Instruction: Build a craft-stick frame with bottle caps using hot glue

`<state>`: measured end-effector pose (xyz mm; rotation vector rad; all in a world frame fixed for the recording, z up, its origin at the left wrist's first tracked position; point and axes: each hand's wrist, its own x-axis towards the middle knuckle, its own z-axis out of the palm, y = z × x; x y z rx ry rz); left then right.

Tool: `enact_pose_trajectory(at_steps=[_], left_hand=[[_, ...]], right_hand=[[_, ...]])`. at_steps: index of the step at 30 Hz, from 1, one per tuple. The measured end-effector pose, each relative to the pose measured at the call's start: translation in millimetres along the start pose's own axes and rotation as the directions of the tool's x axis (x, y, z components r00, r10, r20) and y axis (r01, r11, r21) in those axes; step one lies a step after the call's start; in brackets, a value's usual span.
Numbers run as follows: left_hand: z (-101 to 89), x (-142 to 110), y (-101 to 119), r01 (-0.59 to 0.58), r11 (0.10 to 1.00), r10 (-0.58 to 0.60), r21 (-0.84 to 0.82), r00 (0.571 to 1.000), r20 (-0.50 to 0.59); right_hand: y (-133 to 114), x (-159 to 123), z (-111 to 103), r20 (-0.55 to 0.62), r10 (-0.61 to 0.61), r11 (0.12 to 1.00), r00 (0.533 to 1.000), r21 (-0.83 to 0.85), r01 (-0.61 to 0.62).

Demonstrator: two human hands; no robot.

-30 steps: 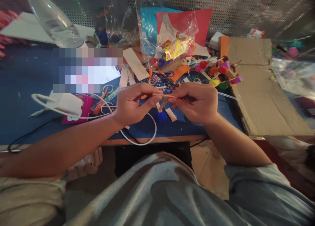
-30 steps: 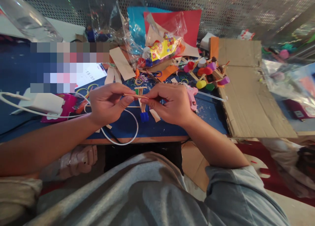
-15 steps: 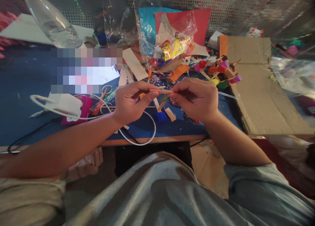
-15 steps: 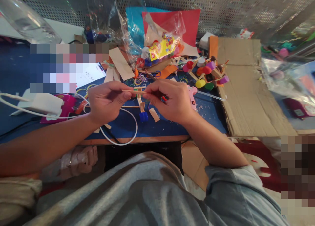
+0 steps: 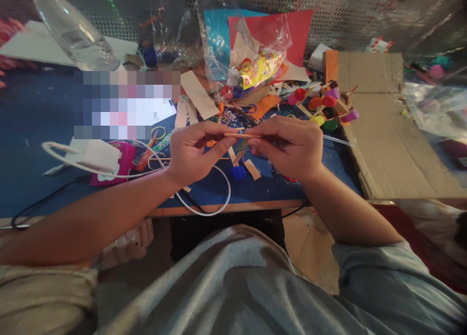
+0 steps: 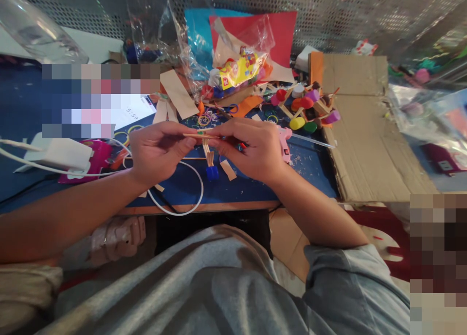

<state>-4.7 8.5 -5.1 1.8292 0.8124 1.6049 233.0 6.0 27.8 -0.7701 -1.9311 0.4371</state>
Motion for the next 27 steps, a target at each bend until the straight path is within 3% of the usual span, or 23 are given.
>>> enact_pose_trajectory(at_steps=[7, 13, 21, 27], left_hand=[[-1.6, -1, 5, -0.001, 1.0, 0.002, -0.019, 1.0, 0.024], [-3.0, 2, 8, -0.015, 0.997, 0.018, 0.077, 0.999, -0.035], [-5.3, 1, 9, -0.079, 0.991, 0.08, 0.108, 0.997, -0.005], [-5.9, 3, 13, -0.015, 0.983, 0.011, 0.183, 1.0, 0.026]], right_hand=[[-2, 0, 2, -0.037, -0.039, 0.999, 0.999, -0.027, 0.038], [-1, -1, 2, -0.034, -0.029, 0.998, 0.999, -0.048, 0.027], [0, 0, 2, -0.026, -0.029, 0.997, 0.999, -0.073, 0.027], [4, 0, 3, -0.011, -0.106, 0.992, 0.994, -0.077, 0.105]])
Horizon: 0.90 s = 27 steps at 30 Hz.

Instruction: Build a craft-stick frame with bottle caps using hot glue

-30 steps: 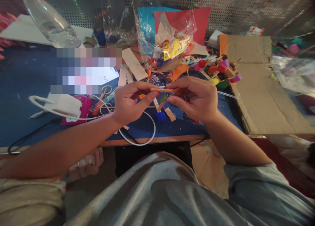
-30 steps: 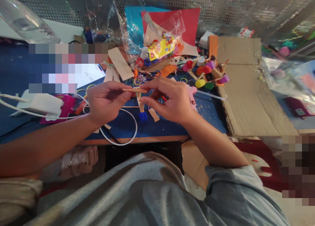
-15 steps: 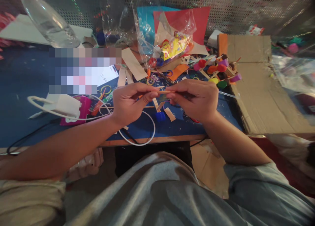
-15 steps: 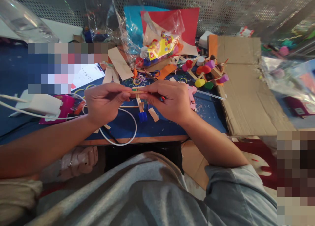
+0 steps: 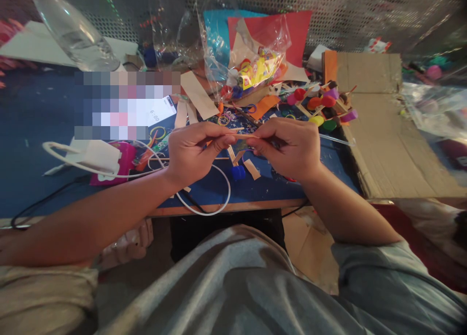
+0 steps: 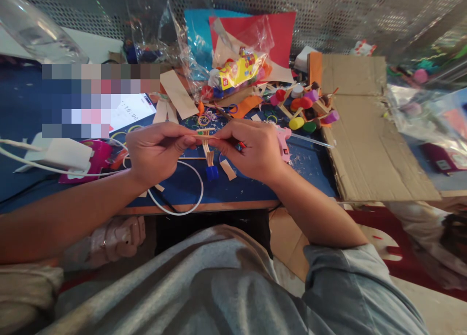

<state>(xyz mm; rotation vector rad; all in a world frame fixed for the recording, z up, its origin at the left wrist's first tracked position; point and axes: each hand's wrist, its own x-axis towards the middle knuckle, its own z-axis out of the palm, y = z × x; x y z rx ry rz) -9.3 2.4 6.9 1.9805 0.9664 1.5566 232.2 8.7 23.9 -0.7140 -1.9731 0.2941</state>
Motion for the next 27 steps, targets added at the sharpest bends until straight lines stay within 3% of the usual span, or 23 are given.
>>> enact_pose_trajectory(at_steps=[7, 10, 14, 16, 20, 23, 27], left_hand=[[-0.7, 1, -2, 0.003, 0.999, -0.004, 0.041, 0.999, 0.031], [0.9, -1, -2, 0.025, 0.999, -0.023, -0.032, 0.998, 0.065], [3.2, 0, -13, 0.043, 0.992, -0.038, -0.122, 0.998, 0.044], [3.6, 2, -24, 0.031, 0.999, -0.029, -0.036, 0.999, 0.043], [2.3, 5, -41, 0.041, 0.978, -0.057, 0.202, 0.996, 0.073], [0.3, 6, -37, 0.032, 0.953, -0.082, 0.302, 0.984, 0.155], [-0.6, 7, -29, 0.11, 0.914, -0.256, 0.39, 0.903, 0.344]], right_hand=[[0, 1, 2, 0.006, -0.122, 0.992, 0.993, -0.026, 0.122], [1, 1, 4, 0.0, -0.158, 0.987, 0.987, -0.002, 0.158], [6, -2, 8, -0.084, 0.039, 0.989, 0.996, 0.149, -0.027], [13, -3, 8, -0.082, 0.153, 0.957, 0.985, 0.259, -0.127], [29, -3, 5, -0.002, 0.248, 0.912, 0.969, 0.339, -0.232], [36, -2, 4, 0.029, 0.289, 0.895, 0.957, 0.347, -0.281], [37, -3, 7, 0.03, 0.325, 0.892, 0.945, 0.322, -0.317]])
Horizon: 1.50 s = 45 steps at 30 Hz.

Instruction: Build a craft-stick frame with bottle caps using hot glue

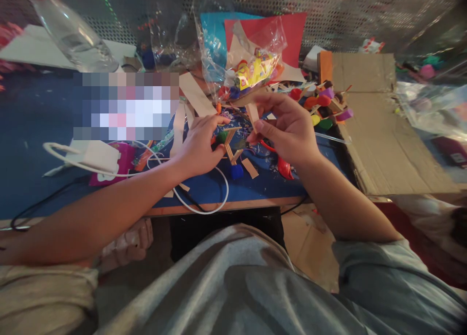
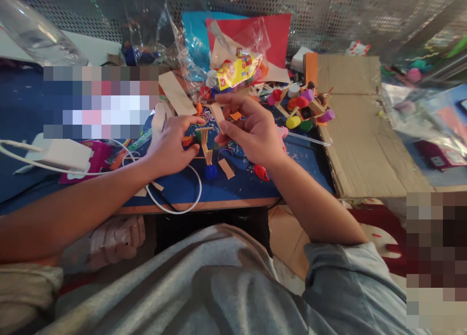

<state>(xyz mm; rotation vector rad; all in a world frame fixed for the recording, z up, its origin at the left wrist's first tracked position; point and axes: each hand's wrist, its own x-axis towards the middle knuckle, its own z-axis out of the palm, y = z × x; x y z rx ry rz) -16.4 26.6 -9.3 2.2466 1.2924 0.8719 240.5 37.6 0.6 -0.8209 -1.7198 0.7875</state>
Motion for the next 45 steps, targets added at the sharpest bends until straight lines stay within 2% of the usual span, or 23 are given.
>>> enact_pose_trajectory(at_steps=[2, 4, 8, 12, 15, 18, 25, 28, 31, 34, 36, 39, 45], left_hand=[[0.9, 0, -1, 0.061, 0.998, -0.063, 0.022, 0.992, 0.108], [2.5, 1, -3, 0.073, 0.995, -0.083, 0.062, 0.98, 0.18], [3.8, 1, -5, 0.02, 0.993, -0.045, 0.112, 0.974, 0.222], [2.3, 1, -1, 0.027, 0.995, -0.049, 0.094, 0.97, 0.237], [0.1, 0, 4, 0.012, 0.999, -0.023, 0.051, 0.973, 0.228], [-2.7, 0, 7, -0.013, 1.0, 0.015, -0.009, 0.982, 0.186], [0.4, 3, 0, 0.013, 0.951, -0.004, -0.308, 1.0, 0.031], [7.0, 5, -4, 0.06, 0.853, -0.081, -0.519, 0.997, -0.018], [11.6, 8, -2, 0.175, 0.665, -0.217, -0.726, 0.975, 0.036], [11.9, 9, 3, 0.261, 0.5, -0.323, -0.826, 0.941, 0.102], [10.7, 9, 6, 0.287, 0.429, -0.355, -0.856, 0.925, 0.132], [9.3, 8, 10, 0.288, 0.395, -0.374, -0.872, 0.918, 0.134], [8.6, 6, 14, 0.344, 0.362, -0.373, -0.866, 0.905, 0.204]], right_hand=[[1, 0, 1, 0.015, 0.019, 1.0, 1.0, 0.013, -0.019], [2, 0, 1, 0.032, 0.03, 0.999, 0.999, 0.037, -0.031], [3, 4, -6, 0.018, 0.024, 0.999, 1.0, 0.036, -0.024], [8, 9, -17, 0.028, 0.002, 1.0, 1.0, 0.029, -0.003], [15, 12, -22, 0.026, -0.005, 0.997, 1.0, 0.072, 0.003], [22, 16, -26, -0.03, -0.025, 0.997, 0.999, 0.079, 0.027], [19, 25, -35, -0.089, -0.044, 0.994, 0.995, 0.091, 0.053], [12, 24, -37, -0.107, -0.06, 0.996, 0.992, 0.054, 0.066], [5, 19, -36, -0.108, -0.083, 0.997, 0.991, -0.001, 0.083], [-2, 13, -33, -0.084, -0.149, 0.985, 0.985, -0.097, 0.141], [-8, 10, -30, -0.042, -0.23, 0.96, 0.972, -0.173, 0.219], [-19, 9, -25, 0.047, -0.314, 0.911, 0.948, -0.267, 0.315], [-25, 10, -21, 0.159, -0.313, 0.875, 0.936, -0.334, 0.349]])
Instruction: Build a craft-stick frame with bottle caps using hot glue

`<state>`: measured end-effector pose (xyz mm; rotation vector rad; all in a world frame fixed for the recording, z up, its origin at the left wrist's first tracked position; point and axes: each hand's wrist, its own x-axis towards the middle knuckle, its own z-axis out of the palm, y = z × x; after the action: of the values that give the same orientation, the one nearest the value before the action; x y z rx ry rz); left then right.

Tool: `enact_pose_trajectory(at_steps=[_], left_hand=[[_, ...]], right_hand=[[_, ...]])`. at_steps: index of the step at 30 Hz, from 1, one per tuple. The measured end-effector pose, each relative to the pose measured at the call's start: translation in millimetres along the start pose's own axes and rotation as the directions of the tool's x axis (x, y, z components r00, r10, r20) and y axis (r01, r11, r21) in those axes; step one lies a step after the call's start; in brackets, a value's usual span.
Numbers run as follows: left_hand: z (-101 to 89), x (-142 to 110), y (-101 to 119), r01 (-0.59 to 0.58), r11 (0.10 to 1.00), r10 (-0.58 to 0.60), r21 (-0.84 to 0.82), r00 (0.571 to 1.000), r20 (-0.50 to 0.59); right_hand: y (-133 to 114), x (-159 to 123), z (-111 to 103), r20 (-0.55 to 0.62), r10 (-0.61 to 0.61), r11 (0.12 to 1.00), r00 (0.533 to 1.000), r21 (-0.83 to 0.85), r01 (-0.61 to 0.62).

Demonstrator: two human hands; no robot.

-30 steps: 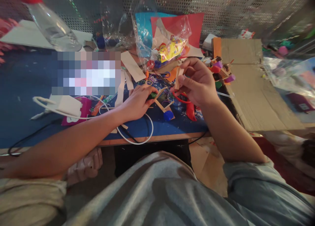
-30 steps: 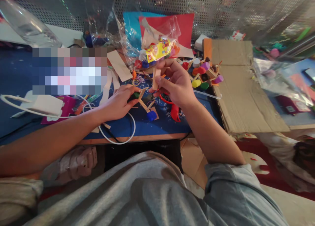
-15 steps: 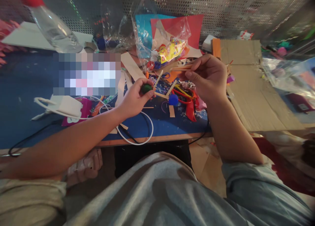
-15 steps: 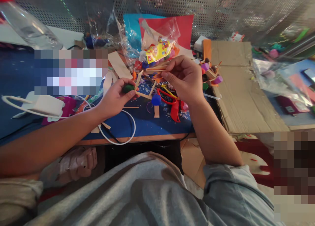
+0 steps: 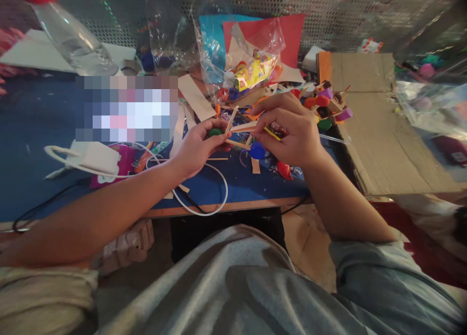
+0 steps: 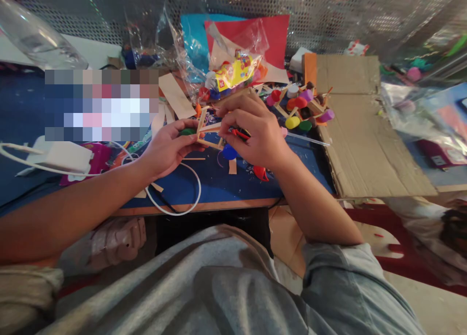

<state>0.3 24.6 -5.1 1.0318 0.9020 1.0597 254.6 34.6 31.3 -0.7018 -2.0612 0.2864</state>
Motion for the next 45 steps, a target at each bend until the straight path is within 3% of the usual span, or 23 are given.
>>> enact_pose_trajectory(at_steps=[9, 21, 28, 34, 41, 45], left_hand=[[0.4, -2, 1, 0.004, 1.0, -0.005, 0.008, 0.999, 0.052], [2.8, -5, 4, -0.002, 0.997, 0.009, -0.078, 0.995, 0.096], [0.7, -3, -2, -0.065, 0.998, 0.063, 0.022, 0.994, 0.088], [-0.8, -1, -6, -0.096, 0.995, 0.099, -0.033, 0.991, 0.085], [-3.6, 1, -8, -0.15, 0.989, 0.148, 0.007, 0.983, 0.108], [-5.1, 1, -9, -0.171, 0.984, 0.165, 0.041, 0.979, 0.117]], right_hand=[[5, -2, 1, 0.032, -0.17, 0.984, 0.985, -0.046, 0.171], [-2, -6, 8, 0.102, 0.005, 0.996, 0.995, -0.085, 0.004], [0, -8, 7, 0.073, -0.036, 0.986, 0.997, -0.16, 0.048], [-5, -7, 4, 0.106, -0.138, 0.957, 0.985, -0.244, 0.16], [-2, -10, 6, 0.125, -0.098, 0.931, 0.987, -0.339, 0.136], [-7, -11, 6, 0.107, -0.214, 0.895, 0.971, -0.376, 0.238]])
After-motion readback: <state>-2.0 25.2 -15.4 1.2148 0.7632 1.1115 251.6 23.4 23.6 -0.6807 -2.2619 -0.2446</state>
